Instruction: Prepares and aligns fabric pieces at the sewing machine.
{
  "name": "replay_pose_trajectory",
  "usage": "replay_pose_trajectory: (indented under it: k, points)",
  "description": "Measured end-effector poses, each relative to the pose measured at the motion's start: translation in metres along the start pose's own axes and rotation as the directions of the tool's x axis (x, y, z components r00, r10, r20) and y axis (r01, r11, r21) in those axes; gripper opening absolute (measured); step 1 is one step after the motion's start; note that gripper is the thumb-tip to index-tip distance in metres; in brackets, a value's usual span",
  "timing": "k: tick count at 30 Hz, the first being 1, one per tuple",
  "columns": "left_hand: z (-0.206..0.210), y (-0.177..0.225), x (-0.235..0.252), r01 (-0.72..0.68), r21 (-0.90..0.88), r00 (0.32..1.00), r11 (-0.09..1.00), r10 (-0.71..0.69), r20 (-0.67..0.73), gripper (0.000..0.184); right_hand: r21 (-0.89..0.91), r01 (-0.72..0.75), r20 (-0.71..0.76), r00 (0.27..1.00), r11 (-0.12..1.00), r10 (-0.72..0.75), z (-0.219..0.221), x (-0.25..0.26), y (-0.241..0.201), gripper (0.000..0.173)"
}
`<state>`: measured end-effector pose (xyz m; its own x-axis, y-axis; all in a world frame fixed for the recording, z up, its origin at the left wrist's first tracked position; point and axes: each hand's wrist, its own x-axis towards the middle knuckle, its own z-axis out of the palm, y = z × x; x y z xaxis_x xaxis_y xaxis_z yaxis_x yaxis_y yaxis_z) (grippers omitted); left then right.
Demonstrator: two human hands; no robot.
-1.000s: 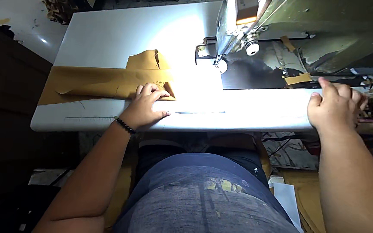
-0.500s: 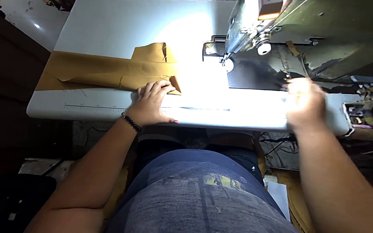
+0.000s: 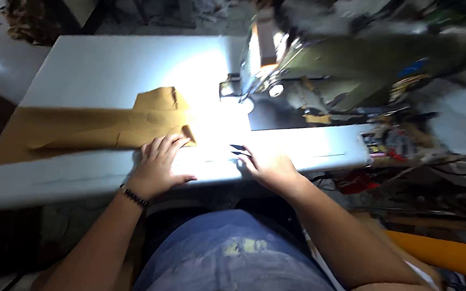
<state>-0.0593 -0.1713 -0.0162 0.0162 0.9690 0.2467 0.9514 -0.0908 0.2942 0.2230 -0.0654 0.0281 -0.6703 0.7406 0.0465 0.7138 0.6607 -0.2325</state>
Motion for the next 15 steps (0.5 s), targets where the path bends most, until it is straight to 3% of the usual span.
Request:
replay_pose_trajectory:
  k: [3,5,8,11,14,15]
  points:
    - [0.007,-0.001,0.004,0.027,-0.026,0.998,0.999,-0.029,-0.05,0.078,-0.085,-0.42,0.044,0.904,0.904,0.425,-0.025,-0.001,0.081,0.036]
    - [0.011,0.0,0.004,0.025,-0.05,0.995,0.998,-0.03,-0.095,0.065,-0.107,-0.508,-0.074,0.861,0.855,0.502,-0.03,-0.011,0.129,0.038]
    - [0.012,-0.002,0.005,0.012,-0.05,0.992,0.999,-0.018,-0.128,0.058,-0.03,-0.396,-0.425,0.836,0.918,0.346,-0.058,-0.022,0.154,0.04]
    - [0.011,-0.003,0.004,0.016,-0.037,0.995,0.999,-0.02,-0.095,0.057,0.185,-0.26,-0.709,0.632,0.948,0.312,-0.121,-0.018,0.154,0.044]
    - [0.004,0.001,0.004,0.016,-0.038,0.998,0.999,-0.018,-0.058,0.054,0.497,-0.019,-0.784,0.419,0.868,0.458,-0.18,0.004,0.174,0.062]
    - [0.001,0.003,0.004,0.008,-0.033,0.999,0.999,-0.01,-0.045,0.053,0.556,0.093,-0.786,0.381,0.826,0.487,-0.193,0.015,0.187,0.069]
